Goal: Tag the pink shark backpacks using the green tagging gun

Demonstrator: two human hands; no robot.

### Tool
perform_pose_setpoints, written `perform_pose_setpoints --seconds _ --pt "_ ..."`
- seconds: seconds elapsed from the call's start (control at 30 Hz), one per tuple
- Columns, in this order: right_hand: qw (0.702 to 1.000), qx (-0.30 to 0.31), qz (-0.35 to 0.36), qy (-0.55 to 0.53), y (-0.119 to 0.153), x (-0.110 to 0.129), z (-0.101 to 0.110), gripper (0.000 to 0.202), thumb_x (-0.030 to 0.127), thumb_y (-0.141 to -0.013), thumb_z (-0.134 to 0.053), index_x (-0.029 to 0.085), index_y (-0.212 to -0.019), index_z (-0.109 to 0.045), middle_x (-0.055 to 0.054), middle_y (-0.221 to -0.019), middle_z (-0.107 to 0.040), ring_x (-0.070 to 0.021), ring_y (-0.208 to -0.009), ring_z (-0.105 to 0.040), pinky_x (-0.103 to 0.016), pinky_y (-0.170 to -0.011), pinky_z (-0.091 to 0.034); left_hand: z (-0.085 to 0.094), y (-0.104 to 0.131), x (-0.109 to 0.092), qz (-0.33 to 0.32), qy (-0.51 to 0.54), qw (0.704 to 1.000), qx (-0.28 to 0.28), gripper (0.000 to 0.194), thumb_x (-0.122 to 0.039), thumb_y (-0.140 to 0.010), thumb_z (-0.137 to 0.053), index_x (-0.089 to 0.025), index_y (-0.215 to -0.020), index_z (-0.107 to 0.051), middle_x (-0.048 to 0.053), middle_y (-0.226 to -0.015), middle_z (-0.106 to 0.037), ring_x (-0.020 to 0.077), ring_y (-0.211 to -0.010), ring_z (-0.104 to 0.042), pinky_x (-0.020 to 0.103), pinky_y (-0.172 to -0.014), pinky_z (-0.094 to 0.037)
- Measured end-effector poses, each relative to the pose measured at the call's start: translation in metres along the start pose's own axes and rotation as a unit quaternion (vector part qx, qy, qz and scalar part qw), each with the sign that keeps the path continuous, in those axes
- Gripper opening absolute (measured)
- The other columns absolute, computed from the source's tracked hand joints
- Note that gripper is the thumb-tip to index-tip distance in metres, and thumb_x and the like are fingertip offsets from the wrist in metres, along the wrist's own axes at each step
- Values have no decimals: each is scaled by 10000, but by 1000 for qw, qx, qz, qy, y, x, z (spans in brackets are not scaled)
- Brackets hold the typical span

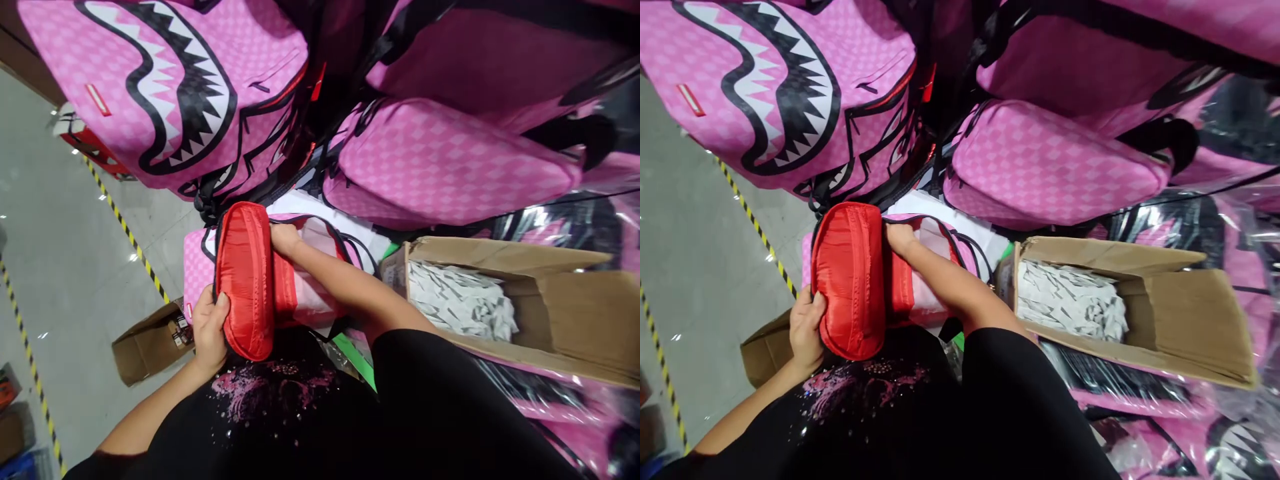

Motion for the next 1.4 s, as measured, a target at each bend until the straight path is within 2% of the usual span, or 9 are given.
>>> perform_pose_setpoints --seconds 0.13,0.43,0.73,0.9,1.0,1.13,1.27,1.33,1.4 --pt "999 -28 -35 -27 -1 1 -1 407 159 -1020 -291 71 -1331 -538 -239 -1221 -658 -313 -1100 -664 -433 -856 -557 2 0 2 2 6 1000 27 311 -454 -771 -782 -199 -925 -693 6 -796 -676 118 -701 -619 215 -689 -536" --pt "997 -47 -5 -60 13 -17 -1 373 115 -1006 -294 79 -1184 -619 -193 -1190 -683 -274 -1120 -652 -383 -960 -491 -5 2 5 -22 -22 998 51 269 -430 -803 -762 -200 -917 -682 -3 -806 -675 97 -686 -595 197 -678 -519" --pt "972 -128 -171 -95 6 -29 -6 335 80 -987 -304 16 -1227 -530 -247 -1099 -687 -268 -1016 -681 -364 -862 -514 -15 14 6 -34 -81 988 123 217 -385 -855 -714 -205 -957 -650 -14 -764 -629 85 -653 -569 180 -636 -510" --pt "977 -171 -119 -45 61 -27 -8 350 146 -1013 -296 83 -1172 -602 -199 -1160 -679 -282 -1131 -607 -499 -1068 -389 -34 13 2 -67 -101 983 136 238 -382 -839 -729 -180 -887 -613 -39 -693 -577 46 -556 -484 134 -533 -436" --pt "981 -176 -81 -8 108 -16 -26 405 101 -979 -319 43 -1283 -580 -240 -1427 -524 -308 -1332 -477 -515 -1170 -280 -44 14 3 -65 -110 973 191 273 -334 -847 -712 -193 -1047 -589 -56 -643 -566 55 -505 -476 155 -501 -422" --pt "982 -182 -52 22 140 -8 -68 539 67 -922 -406 -4 -1455 -435 -229 -1573 -347 -326 -1483 -288 -518 -1231 -184 -41 14 10 -74 -159 955 239 582 -280 -845 -694 -214 -1382 -479 -12 -726 -643 98 -508 -526 228 -516 -476" --pt "982 -183 -28 22 141 -19 -89 637 204 -885 -598 3 -1465 -428 -269 -1579 -303 -392 -1488 -250 -575 -1207 -204 -32 8 -9 -209 -302 882 296 748 -227 -858 -644 -253 -1541 -343 25 -840 -686 119 -518 -522 278 -560 -518" --pt "982 -186 9 18 144 -24 -89 568 234 -913 -577 56 -1443 -477 -235 -1559 -369 -359 -1471 -305 -556 -1201 -229 -35 3 -34 -331 -437 783 295 739 -207 -835 -630 -270 -1528 -384 41 -869 -680 145 -586 -541 317 -632 -535" --pt "973 -227 38 11 154 -28 -84 470 221 -963 -484 98 -1415 -517 -196 -1525 -442 -309 -1435 -368 -531 -1195 -247 -41 -5 -61 -418 -547 671 276 686 -182 -801 -616 -293 -1465 -487 97 -1101 -672 244 -917 -628 490 -911 -512"
Point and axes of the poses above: each hand's wrist, its own y-axis away from the middle knuckle, its own z-axis out of the back of the hand, x = y × z, the point moved 1 cm from there along -y, towards the middle knuckle
